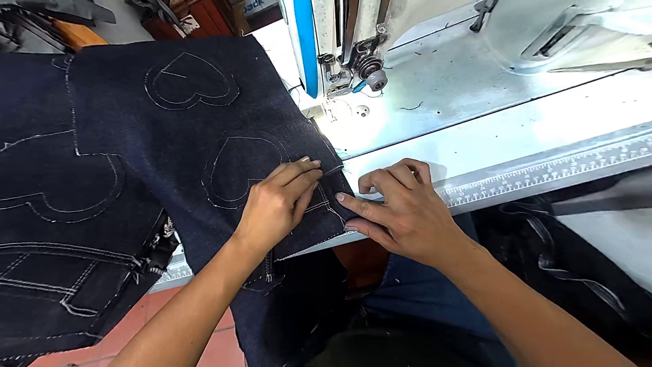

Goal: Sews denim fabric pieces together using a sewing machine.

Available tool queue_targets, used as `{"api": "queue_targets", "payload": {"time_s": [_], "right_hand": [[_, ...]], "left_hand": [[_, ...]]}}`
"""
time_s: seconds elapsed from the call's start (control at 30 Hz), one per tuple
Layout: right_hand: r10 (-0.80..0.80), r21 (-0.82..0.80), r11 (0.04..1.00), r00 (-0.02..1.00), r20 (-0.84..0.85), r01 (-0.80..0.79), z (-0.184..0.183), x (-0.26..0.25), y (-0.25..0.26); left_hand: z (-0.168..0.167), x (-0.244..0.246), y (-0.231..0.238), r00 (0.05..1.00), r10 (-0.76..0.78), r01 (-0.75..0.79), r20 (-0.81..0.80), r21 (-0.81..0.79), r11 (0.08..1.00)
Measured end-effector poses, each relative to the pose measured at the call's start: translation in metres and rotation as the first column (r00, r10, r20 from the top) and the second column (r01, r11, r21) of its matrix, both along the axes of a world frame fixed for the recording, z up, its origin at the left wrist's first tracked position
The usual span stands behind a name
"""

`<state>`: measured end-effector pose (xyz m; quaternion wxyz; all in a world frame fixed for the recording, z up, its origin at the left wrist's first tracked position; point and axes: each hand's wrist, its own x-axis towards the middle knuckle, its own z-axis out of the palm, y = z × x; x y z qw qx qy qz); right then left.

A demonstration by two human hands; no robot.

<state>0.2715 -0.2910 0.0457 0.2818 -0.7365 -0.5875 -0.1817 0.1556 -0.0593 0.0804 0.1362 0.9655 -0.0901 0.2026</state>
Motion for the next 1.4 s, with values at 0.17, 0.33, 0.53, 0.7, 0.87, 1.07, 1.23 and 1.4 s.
{"api": "queue_targets", "payload": {"time_s": [0.17, 0.33, 0.53, 0.7, 0.87, 1.07, 1.23, 1.4], "right_hand": [[0.005, 0.003, 1.000, 1.000, -0.008, -0.005, 0.000, 0.001, 0.002], [0.007, 0.005, 1.000, 0.999, -0.038, -0.007, 0.000, 0.000, 0.003], [-0.011, -0.062, 0.998, 0.997, -0.082, 0.005, 0.004, 0.001, 0.005], [-0.001, -0.106, 0.994, 0.994, -0.107, -0.010, 0.006, -0.001, 0.004], [0.026, -0.189, 0.981, 0.995, -0.098, -0.044, 0.013, -0.001, 0.003], [-0.055, -0.227, 0.973, 0.992, -0.112, 0.028, 0.020, 0.008, -0.022], [-0.041, -0.226, 0.974, 0.984, -0.173, 0.000, 0.019, 0.010, -0.001], [-0.050, -0.194, 0.981, 0.987, -0.155, 0.020, 0.016, -0.014, -0.007]], "left_hand": [[0.012, 0.001, 0.002, 1.000, -0.025, 0.028, -0.013, 0.224, 0.974], [0.020, 0.007, 0.013, 0.990, -0.082, 0.099, -0.118, 0.142, 0.985], [0.005, 0.002, 0.016, 0.990, -0.144, 0.143, 0.006, 0.064, 0.988], [0.015, 0.005, 0.020, 0.986, -0.153, 0.151, -0.071, -0.026, 0.988], [0.018, 0.034, 0.049, 0.970, 0.112, -0.106, -0.216, 0.039, 0.994], [0.006, 0.066, 0.026, 0.957, 0.104, -0.105, -0.272, 0.011, 0.994], [0.006, 0.079, 0.053, 0.964, 0.038, -0.020, -0.263, 0.070, 0.997], [0.011, 0.063, 0.047, 0.958, 0.037, 0.018, -0.286, 0.186, 0.982]]}}
